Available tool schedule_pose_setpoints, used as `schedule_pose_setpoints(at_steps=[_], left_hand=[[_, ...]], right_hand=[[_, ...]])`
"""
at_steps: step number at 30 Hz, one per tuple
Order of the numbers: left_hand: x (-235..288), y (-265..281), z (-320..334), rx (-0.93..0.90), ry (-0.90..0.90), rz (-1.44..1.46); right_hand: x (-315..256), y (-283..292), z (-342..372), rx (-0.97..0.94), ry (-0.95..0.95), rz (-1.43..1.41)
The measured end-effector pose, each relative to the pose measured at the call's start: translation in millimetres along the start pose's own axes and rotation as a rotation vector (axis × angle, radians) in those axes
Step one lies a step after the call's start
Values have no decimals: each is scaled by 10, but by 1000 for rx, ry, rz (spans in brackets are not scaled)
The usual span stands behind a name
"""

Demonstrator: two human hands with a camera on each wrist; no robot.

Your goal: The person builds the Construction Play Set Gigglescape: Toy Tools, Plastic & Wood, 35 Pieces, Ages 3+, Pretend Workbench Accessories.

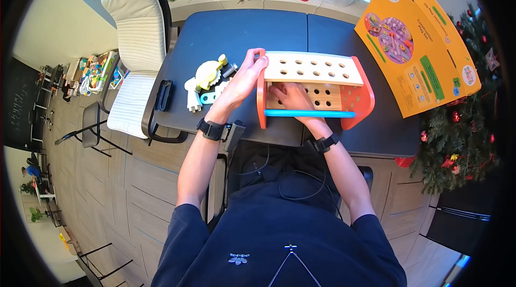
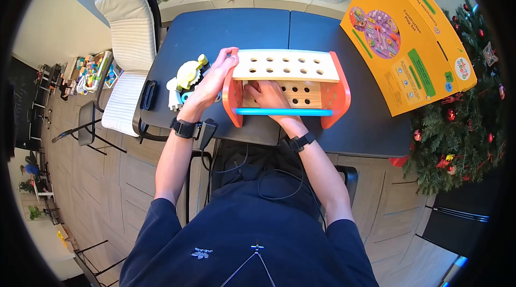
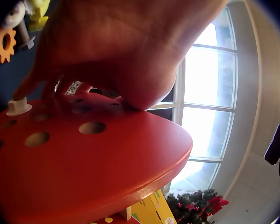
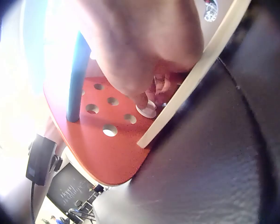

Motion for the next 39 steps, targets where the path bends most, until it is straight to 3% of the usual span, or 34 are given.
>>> schedule_pose_setpoints(at_steps=[2, 5, 8, 11, 17, 23, 26, 29, 32, 39], left_hand=[[-41, 15, -19, -10, -2, 9], [-57, 47, -53, -22, -31, -32], [-42, 28, -34, -22, -18, -29], [-27, 21, -24, -20, -18, -30], [-43, 29, -35, -23, -28, -26], [-42, 39, -35, -16, -25, -38], [-42, 42, -38, -17, -29, -52], [-11, 13, -16, -10, -23, -33], [8, -5, 10, 6, 1, -13], [-46, 22, -25, -7, -11, -12]], right_hand=[[-60, 29, 17, 130, 113, -28], [-13, 0, 21, 33, -20, 5], [17, -36, -3, -88, -36, 36], [-20, -8, -2, 41, 96, -31], [-30, -5, 30, -44, -27, 21], [-36, 15, 7, 249, 261, 50], [2, -29, 2, 3, 10, -7], [-66, -11, 10, -62, -29, 11], [-73, -14, 15, 51, 120, 14], [-50, -86, -9, 62, 43, 134]])
Point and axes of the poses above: each hand's wrist, its own z-axis away from the middle knuckle, its own y-axis out of the back of the hand, x = y × z, the point moved 9 cm from there along -z, towards the middle knuckle, and after that the axes turned 12 degrees about -x, right-handed, at the moved point
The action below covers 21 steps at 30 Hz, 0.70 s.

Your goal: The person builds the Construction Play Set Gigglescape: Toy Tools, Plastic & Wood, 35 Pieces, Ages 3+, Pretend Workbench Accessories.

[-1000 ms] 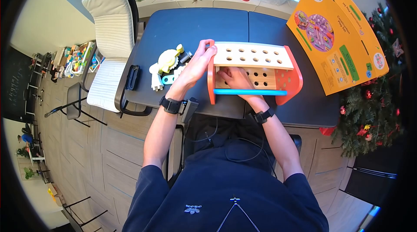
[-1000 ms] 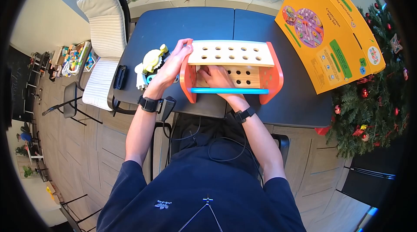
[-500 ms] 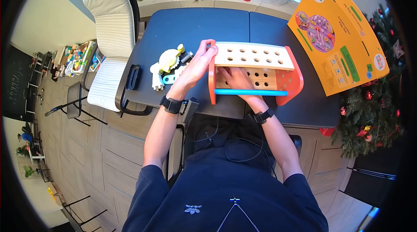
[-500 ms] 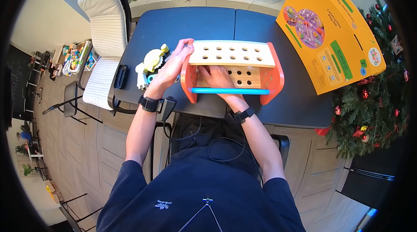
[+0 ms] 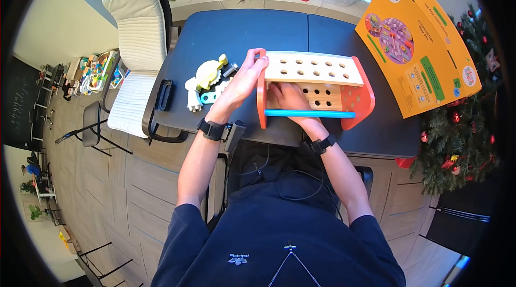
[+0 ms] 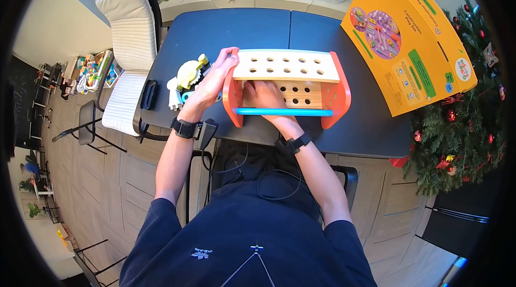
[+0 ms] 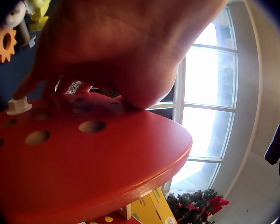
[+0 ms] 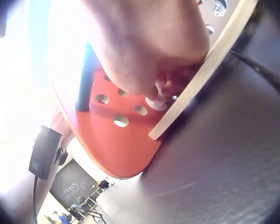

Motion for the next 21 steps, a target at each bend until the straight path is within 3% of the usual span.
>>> schedule_pose_setpoints(at_steps=[14, 21], left_hand=[[-3, -4, -1, 6, -12, -1], [-23, 20, -16, 3, -48, -10]], right_hand=[[-82, -96, -26, 141, 119, 164], [-99, -97, -47, 94, 98, 149]])
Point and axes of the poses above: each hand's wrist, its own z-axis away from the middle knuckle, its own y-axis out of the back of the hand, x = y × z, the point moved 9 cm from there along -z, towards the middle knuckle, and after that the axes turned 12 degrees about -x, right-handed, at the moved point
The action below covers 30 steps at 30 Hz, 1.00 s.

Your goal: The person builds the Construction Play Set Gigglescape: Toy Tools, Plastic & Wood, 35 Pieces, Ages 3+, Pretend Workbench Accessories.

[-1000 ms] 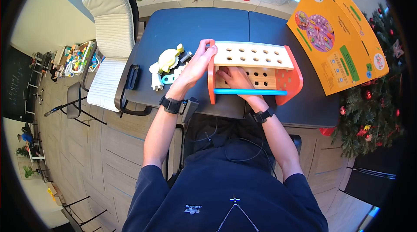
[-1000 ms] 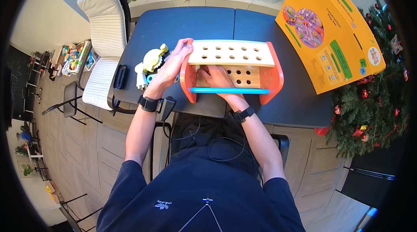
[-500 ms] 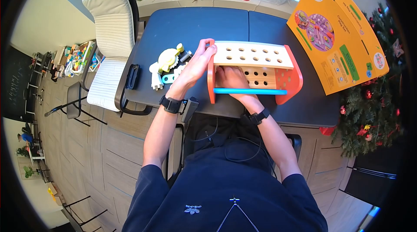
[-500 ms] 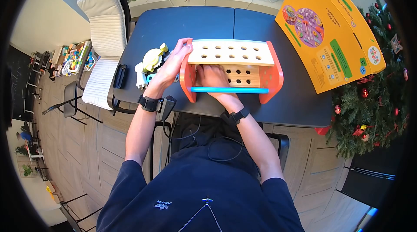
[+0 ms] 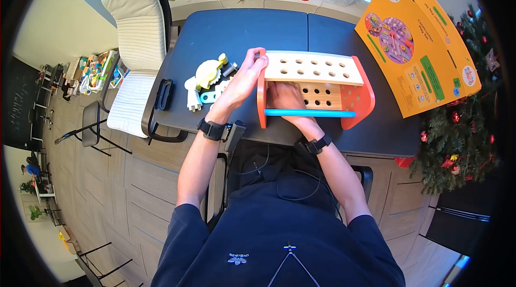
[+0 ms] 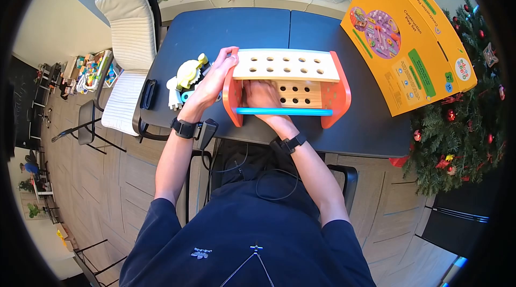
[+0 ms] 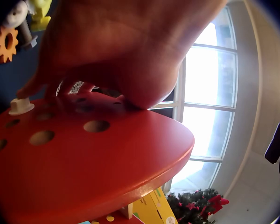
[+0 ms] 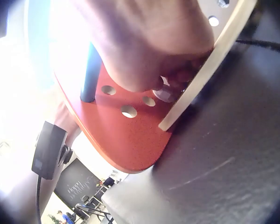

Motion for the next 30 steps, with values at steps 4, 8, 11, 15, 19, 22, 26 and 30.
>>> schedule_pose_setpoints(at_steps=[4, 8, 11, 15, 19, 22, 26, 30], left_hand=[[14, -21, 18, 8, 7, 13], [-11, -5, 3, 25, -19, 23], [-32, 21, 0, 42, 6, 14], [149, 103, 135, 157, -9, -253], [301, 4, 503, 93, 125, -369], [301, -295, 642, -86, 137, -218], [213, -271, 640, -46, 123, -156], [360, -326, 693, 49, 18, -346]], right_hand=[[62, -47, 34, -54, -64, -41], [-72, -2, 315, -102, -49, 12], [-190, -41, 770, -217, 86, 181], [-599, 581, 1168, -466, 143, -226], [-762, 1807, 1389, -153, -53, -253], [-475, 2423, 1465, 394, -200, 57], [95, 2031, 1405, 116, -582, -190], [119, 1942, 1472, 297, -374, -151]])
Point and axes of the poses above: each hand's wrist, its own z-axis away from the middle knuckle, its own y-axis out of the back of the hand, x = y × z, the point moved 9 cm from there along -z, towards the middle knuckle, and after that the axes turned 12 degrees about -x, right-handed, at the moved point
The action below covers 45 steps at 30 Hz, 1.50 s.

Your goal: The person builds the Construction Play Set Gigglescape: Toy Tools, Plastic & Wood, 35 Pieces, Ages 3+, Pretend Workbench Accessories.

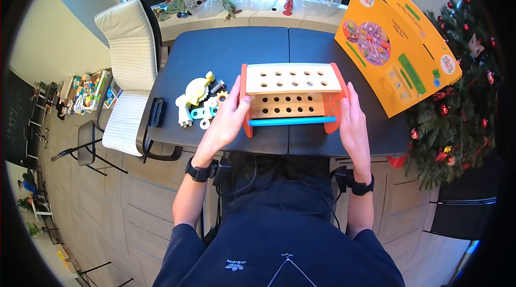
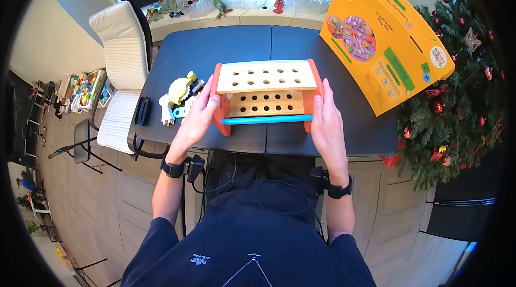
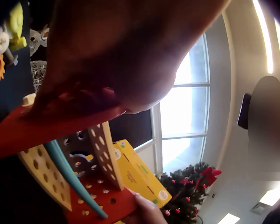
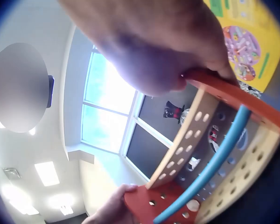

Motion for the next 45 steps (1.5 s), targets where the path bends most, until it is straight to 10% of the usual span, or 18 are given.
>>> schedule_pose_setpoints(at_steps=[5, 19, 29, 36, 45], left_hand=[[15, -108, 56, 111, -302, -180], [-667, -382, 186, 140, 82, -214], [-355, 119, 431, 395, -32, -757], [-869, 618, 450, 523, 254, -1031], [-761, 767, 494, 594, 119, -846]], right_hand=[[134, -122, 109, 113, 68, -165], [744, -673, 146, -109, -118, -80], [758, -717, 82, -192, -118, -57], [556, -329, 242, -431, -95, 243], [-151, -626, 364, -839, -61, 222]])
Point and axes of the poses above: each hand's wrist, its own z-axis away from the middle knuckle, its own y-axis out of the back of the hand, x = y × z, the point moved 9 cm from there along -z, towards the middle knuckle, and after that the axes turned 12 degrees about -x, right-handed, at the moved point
